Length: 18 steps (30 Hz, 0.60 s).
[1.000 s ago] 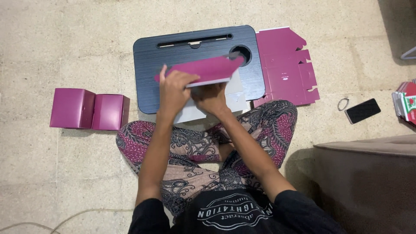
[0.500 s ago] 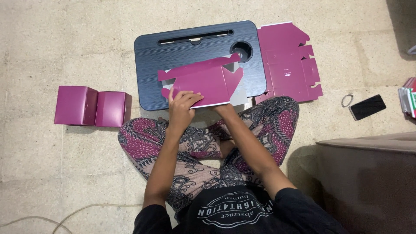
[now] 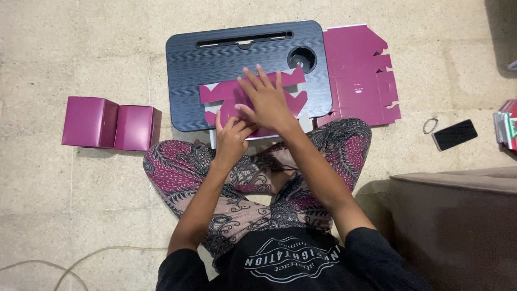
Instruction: The person assembles cardboard boxes by hand, folding flat pieces on a small table and interlocking the tabs.
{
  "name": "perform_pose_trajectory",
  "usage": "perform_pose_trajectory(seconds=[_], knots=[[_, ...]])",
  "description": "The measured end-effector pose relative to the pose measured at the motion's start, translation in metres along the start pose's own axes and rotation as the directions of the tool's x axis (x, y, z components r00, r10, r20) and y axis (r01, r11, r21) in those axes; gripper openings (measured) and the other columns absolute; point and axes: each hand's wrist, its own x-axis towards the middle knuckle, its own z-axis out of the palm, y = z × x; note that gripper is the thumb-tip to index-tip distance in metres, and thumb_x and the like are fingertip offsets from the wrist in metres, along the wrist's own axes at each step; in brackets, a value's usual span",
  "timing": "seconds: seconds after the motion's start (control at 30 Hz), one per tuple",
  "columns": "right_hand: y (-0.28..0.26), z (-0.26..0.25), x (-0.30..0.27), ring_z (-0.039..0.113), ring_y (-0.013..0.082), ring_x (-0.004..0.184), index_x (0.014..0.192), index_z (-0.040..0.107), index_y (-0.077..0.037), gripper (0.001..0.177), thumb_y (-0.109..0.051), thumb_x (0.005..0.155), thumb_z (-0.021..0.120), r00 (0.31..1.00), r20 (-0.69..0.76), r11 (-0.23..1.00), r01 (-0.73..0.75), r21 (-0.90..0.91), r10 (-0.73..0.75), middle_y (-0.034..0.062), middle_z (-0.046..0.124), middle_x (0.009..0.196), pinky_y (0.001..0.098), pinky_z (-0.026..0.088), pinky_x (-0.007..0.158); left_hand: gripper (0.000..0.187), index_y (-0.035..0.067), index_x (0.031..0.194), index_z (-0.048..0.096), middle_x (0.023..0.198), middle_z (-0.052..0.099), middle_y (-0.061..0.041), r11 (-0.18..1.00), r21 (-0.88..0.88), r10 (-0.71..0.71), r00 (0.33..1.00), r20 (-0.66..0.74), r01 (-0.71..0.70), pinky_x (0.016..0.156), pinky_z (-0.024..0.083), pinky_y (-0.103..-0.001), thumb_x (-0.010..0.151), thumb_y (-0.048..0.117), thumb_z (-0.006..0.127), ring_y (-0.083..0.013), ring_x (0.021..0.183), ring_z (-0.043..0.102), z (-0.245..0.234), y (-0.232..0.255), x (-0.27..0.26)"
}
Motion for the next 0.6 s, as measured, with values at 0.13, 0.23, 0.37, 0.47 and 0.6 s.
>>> perform_pose_trajectory(seconds=[0.13,0.23,0.37,0.47,0.6], knots=[[0.007,0.036,0.003,0.015,0.0435,0.155,0.162,0.032,-0.022,0.082,-0.062,0.094,0.057,0.92,0.296,0.964,-0.219,-0.149,0.255,0.0082,0.026,0.169,0.0893,0.001,0.105,0.035,0.026,0.105,0.077,0.106,0.073,0.004,1.0,0.004,-0.027,0.986,0.162,0.027,0.114,0.012,-0.075,0.072,0.014,0.077,-0.0243,0.116,0.059,-0.021,0.004,0.004],[0.007,0.042,-0.007,0.006,0.0435,0.157,0.166,0.021,-0.023,0.084,-0.062,0.098,0.052,0.9,0.32,0.955,-0.282,-0.092,0.297,0.0077,0.016,0.173,0.0903,-0.006,0.103,0.038,0.026,0.11,0.077,0.116,0.075,0.003,0.995,-0.062,-0.062,0.956,0.285,0.083,0.11,0.008,-0.079,0.075,0.039,0.082,-0.0262,0.119,0.06,-0.057,0.014,0.016],[0.009,0.052,-0.008,0.005,0.0411,0.157,0.166,0.021,-0.025,0.081,-0.053,0.098,0.055,0.919,0.273,0.959,-0.276,-0.069,0.285,0.0074,0.015,0.173,0.0892,-0.002,0.105,0.035,0.02,0.122,0.072,0.128,0.067,-0.007,0.993,-0.03,-0.105,0.984,0.143,0.11,0.111,0.013,-0.078,0.09,0.035,0.072,-0.0318,0.121,0.061,-0.027,-0.027,0.03],[0.011,0.065,0.0,0.005,0.0383,0.158,0.165,0.024,-0.026,0.081,-0.045,0.093,0.057,0.924,0.247,0.956,-0.278,-0.092,0.292,0.0022,0.013,0.173,0.087,0.001,0.109,0.056,0.017,0.149,0.053,0.162,0.039,-0.013,0.973,0.005,-0.228,0.951,0.209,0.232,0.114,-0.006,-0.077,0.104,0.05,0.051,-0.0362,0.15,0.035,-0.018,-0.035,0.066],[0.017,0.07,0.008,0.007,0.0362,0.158,0.163,0.031,-0.025,0.075,-0.046,0.094,0.053,0.925,0.224,0.952,-0.292,-0.092,0.306,0.0008,0.016,0.173,0.0844,0.002,0.111,0.058,0.015,0.155,0.045,0.164,0.037,-0.011,0.975,0.1,-0.216,0.953,0.211,0.199,0.11,-0.01,-0.08,0.107,0.047,0.047,-0.0337,0.153,0.028,0.007,-0.053,0.075]])
